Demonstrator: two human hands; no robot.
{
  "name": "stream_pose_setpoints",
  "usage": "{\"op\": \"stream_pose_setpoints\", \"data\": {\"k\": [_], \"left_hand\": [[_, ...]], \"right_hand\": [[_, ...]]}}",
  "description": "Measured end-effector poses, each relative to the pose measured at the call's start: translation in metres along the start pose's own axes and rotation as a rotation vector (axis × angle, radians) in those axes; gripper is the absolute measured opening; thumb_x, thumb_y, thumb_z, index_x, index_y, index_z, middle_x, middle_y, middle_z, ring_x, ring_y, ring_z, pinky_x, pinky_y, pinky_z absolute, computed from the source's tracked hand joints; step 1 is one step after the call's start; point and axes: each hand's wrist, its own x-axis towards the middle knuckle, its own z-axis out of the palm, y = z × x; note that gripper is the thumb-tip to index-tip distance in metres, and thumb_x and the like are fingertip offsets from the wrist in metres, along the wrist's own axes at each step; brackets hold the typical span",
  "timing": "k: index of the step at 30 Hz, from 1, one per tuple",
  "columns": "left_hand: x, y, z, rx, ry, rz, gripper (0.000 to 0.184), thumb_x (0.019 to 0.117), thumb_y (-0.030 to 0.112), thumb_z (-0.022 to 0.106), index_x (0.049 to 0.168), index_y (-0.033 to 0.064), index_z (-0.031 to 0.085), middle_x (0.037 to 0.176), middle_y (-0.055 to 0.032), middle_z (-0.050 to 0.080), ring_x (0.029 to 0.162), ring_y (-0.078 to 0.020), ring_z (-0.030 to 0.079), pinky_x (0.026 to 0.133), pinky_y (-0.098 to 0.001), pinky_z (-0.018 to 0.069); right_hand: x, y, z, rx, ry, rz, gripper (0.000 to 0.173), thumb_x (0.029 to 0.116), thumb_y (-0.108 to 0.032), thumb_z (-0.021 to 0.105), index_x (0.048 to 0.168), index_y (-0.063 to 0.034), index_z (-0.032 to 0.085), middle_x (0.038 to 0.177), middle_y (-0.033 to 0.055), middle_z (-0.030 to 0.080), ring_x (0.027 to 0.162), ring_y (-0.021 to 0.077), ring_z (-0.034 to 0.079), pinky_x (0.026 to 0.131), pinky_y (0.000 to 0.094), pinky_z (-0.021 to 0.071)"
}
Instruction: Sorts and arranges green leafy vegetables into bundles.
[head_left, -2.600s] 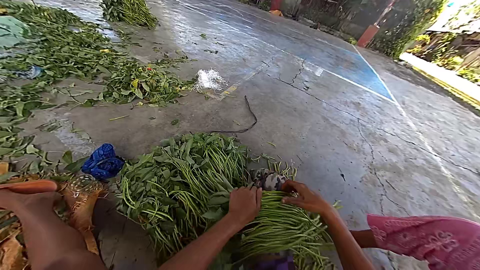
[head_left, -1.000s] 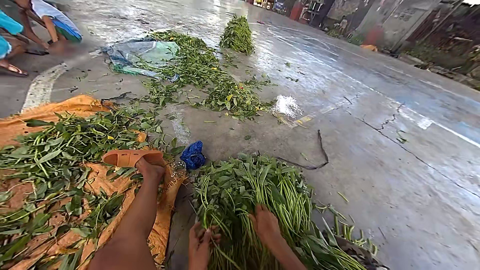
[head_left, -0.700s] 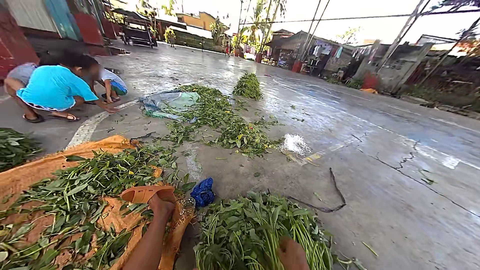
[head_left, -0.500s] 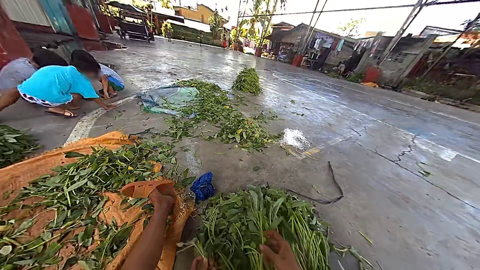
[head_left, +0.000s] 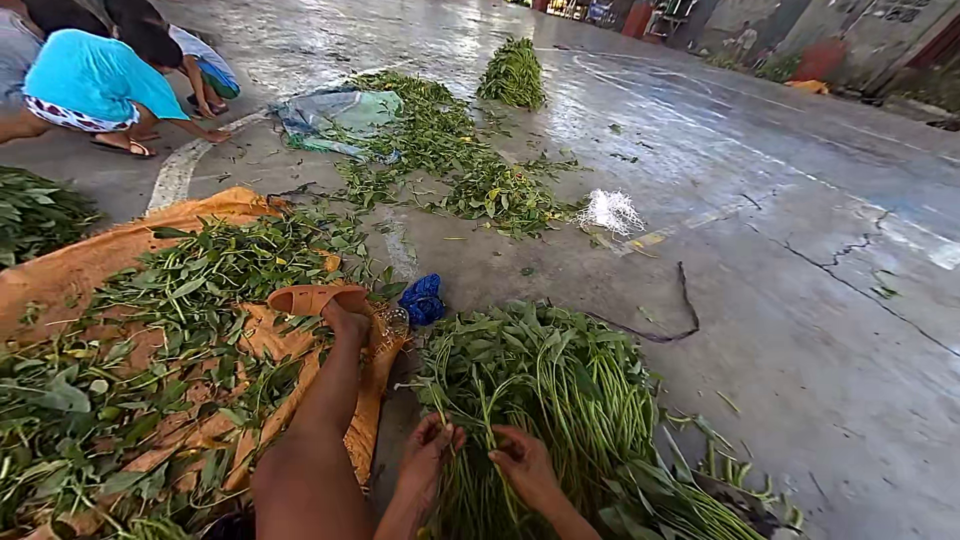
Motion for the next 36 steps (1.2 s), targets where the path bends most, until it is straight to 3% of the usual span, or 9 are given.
{"op": "stream_pose_setpoints", "data": {"k": [3, 12, 17, 22, 25, 28, 30, 32, 36], "left_hand": [[-0.017, 0.012, 0.013, 0.106, -0.018, -0.097, 0.020, 0.1028, -0.008, 0.047, 0.122, -0.0072, 0.053, 0.101, -0.0153, 0.059, 0.085, -0.0193, 0.064, 0.079, -0.0336, 0.0570], [-0.021, 0.012, 0.015, 0.343, -0.062, -0.124, 0.023, 0.0995, -0.010, 0.053, 0.122, -0.0098, 0.057, 0.095, -0.0149, 0.061, 0.074, -0.0149, 0.059, 0.068, -0.0266, 0.0526], [-0.012, -0.002, 0.009, 0.504, -0.102, -0.067, 0.023, 0.0928, -0.013, 0.063, 0.115, -0.0111, 0.062, 0.094, -0.0158, 0.062, 0.076, -0.0148, 0.056, 0.069, -0.0265, 0.0498], [0.038, -0.064, -0.027, 0.360, -0.227, -0.056, 0.020, 0.0915, -0.007, 0.069, 0.111, -0.0044, 0.064, 0.088, -0.0088, 0.066, 0.072, -0.0150, 0.066, 0.065, -0.0289, 0.0583], [0.045, -0.055, -0.027, 0.188, -0.087, -0.141, 0.018, 0.0956, -0.005, 0.064, 0.114, -0.0043, 0.063, 0.086, -0.0105, 0.067, 0.068, -0.0160, 0.066, 0.061, -0.0289, 0.0574], [0.054, -0.043, -0.033, 0.063, 0.038, -0.117, 0.012, 0.0998, -0.005, 0.057, 0.111, -0.0051, 0.062, 0.083, -0.0102, 0.065, 0.065, -0.0158, 0.065, 0.062, -0.0283, 0.0579], [0.058, -0.037, -0.036, 0.029, 0.068, -0.113, 0.011, 0.1019, -0.003, 0.054, 0.111, -0.0040, 0.060, 0.085, -0.0100, 0.064, 0.066, -0.0158, 0.065, 0.063, -0.0286, 0.0582], [0.056, -0.034, -0.035, 0.010, 0.079, -0.101, 0.009, 0.1047, 0.000, 0.050, 0.112, -0.0007, 0.055, 0.088, -0.0093, 0.061, 0.066, -0.0146, 0.063, 0.063, -0.0277, 0.0576], [0.054, -0.039, -0.033, 0.055, 0.124, -0.095, 0.016, 0.1094, 0.009, 0.043, 0.123, 0.0036, 0.047, 0.093, -0.0100, 0.055, 0.070, -0.0159, 0.060, 0.065, -0.0297, 0.0556]], "right_hand": [[-0.007, 0.007, 0.011, -0.067, -0.006, -0.068, 0.033, 0.0943, -0.012, 0.069, 0.126, -0.0013, 0.069, 0.101, 0.0137, 0.070, 0.080, 0.0156, 0.067, 0.075, 0.0302, 0.0572], [-0.014, 0.002, 0.020, -0.370, -0.247, 0.018, 0.029, 0.1015, -0.012, 0.058, 0.124, 0.0035, 0.068, 0.112, 0.0230, 0.071, 0.102, 0.0323, 0.070, 0.097, 0.0450, 0.0532], [0.007, -0.005, 0.017, -0.095, -0.140, 0.153, 0.043, 0.1041, -0.030, 0.059, 0.132, 0.0032, 0.057, 0.110, 0.0179, 0.066, 0.082, 0.0227, 0.069, 0.077, 0.0386, 0.0592], [0.027, -0.012, 0.018, 0.342, 0.086, 0.180, 0.012, 0.0960, -0.002, 0.066, 0.107, 0.0041, 0.065, 0.089, 0.0074, 0.065, 0.064, 0.0094, 0.059, 0.059, 0.0241, 0.0517], [0.014, -0.008, 0.019, 0.478, -0.046, 0.130, 0.006, 0.0988, 0.004, 0.056, 0.103, 0.0018, 0.060, 0.089, 0.0059, 0.069, 0.062, 0.0066, 0.059, 0.058, 0.0221, 0.0505], [0.000, -0.010, 0.008, -0.040, -0.436, 0.088, 0.016, 0.1021, -0.006, 0.054, 0.115, 0.0015, 0.060, 0.095, 0.0082, 0.067, 0.073, 0.0128, 0.061, 0.069, 0.0291, 0.0513], [-0.003, -0.023, 0.007, -0.542, -0.480, 0.193, 0.035, 0.1035, -0.016, 0.059, 0.135, -0.0016, 0.056, 0.127, 0.0208, 0.062, 0.110, 0.0334, 0.064, 0.096, 0.0485, 0.0520], [0.001, -0.021, 0.011, -0.825, -0.391, 0.315, 0.057, 0.1002, -0.026, 0.065, 0.148, -0.0050, 0.044, 0.149, 0.0243, 0.044, 0.123, 0.0412, 0.059, 0.099, 0.0543, 0.0514], [0.010, 0.000, 0.007, -0.832, -0.365, 0.360, 0.038, 0.1014, -0.021, 0.059, 0.134, -0.0027, 0.059, 0.137, 0.0234, 0.058, 0.122, 0.0404, 0.061, 0.100, 0.0563, 0.0497]]}}
